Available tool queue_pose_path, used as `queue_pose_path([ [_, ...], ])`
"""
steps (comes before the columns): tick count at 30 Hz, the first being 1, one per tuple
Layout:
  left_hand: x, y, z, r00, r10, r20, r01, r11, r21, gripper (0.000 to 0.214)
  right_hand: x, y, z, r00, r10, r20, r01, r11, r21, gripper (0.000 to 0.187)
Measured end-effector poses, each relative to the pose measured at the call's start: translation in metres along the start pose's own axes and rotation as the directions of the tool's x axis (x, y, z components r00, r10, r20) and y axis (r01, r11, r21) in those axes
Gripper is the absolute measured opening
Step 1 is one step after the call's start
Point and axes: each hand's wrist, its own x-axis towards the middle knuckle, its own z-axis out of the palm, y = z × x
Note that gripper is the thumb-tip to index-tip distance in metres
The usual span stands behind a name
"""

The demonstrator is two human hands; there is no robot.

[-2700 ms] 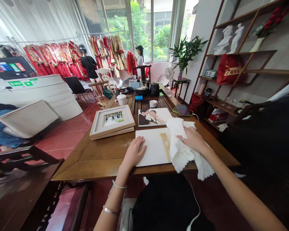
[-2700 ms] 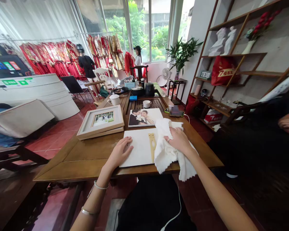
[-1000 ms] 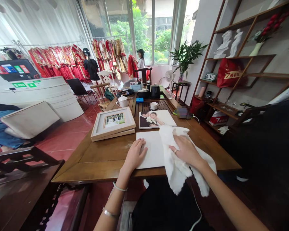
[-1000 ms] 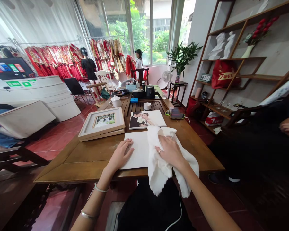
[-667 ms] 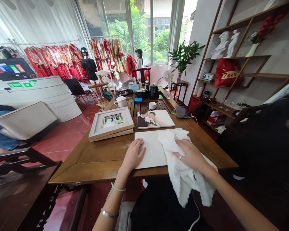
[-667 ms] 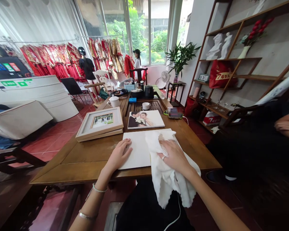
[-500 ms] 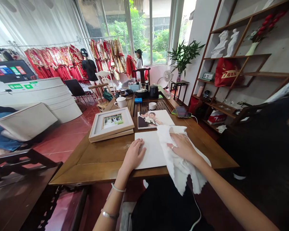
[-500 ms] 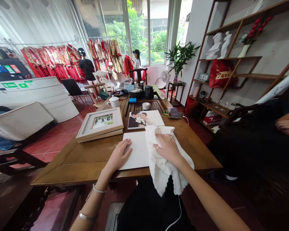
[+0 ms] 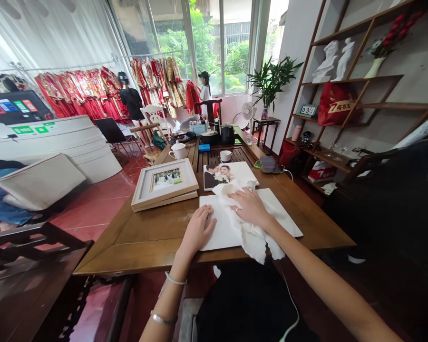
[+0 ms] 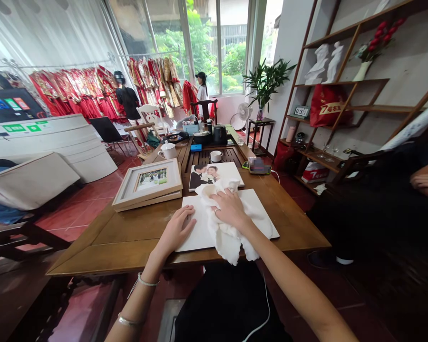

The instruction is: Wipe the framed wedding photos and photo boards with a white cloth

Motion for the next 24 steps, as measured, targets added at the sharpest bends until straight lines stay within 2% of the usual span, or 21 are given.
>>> queue_pose_path([
  [9, 0.0, 0.005, -0.003, 1.0, -0.015, 0.019, 0.015, 1.0, -0.006, 0.027, -0.07, -0.017, -0.01, 0.985, -0.174, 0.001, 0.173, 0.981, 0.09, 0.038],
  [12, 0.0, 0.005, -0.003, 1.0, -0.009, 0.027, 0.009, 1.0, -0.01, 0.028, -0.082, -0.014, -0.011, 0.983, -0.181, 0.005, 0.179, 0.977, 0.119, 0.039],
  [16, 0.0, 0.004, -0.002, 1.0, -0.023, 0.01, 0.023, 1.0, -0.009, 0.022, -0.069, -0.005, -0.006, 0.996, -0.078, -0.031, 0.081, 0.987, 0.139, 0.036],
  [20, -0.001, 0.004, -0.002, 1.0, -0.021, 0.005, 0.021, 1.0, -0.012, 0.022, -0.036, 0.001, 0.0, 0.999, -0.008, -0.051, 0.014, 0.992, 0.128, 0.035],
  [24, -0.001, 0.005, -0.002, 1.0, -0.021, 0.016, 0.021, 1.0, -0.011, 0.022, -0.006, -0.003, 0.003, 0.999, 0.034, -0.012, -0.034, 0.999, 0.037, 0.037],
])
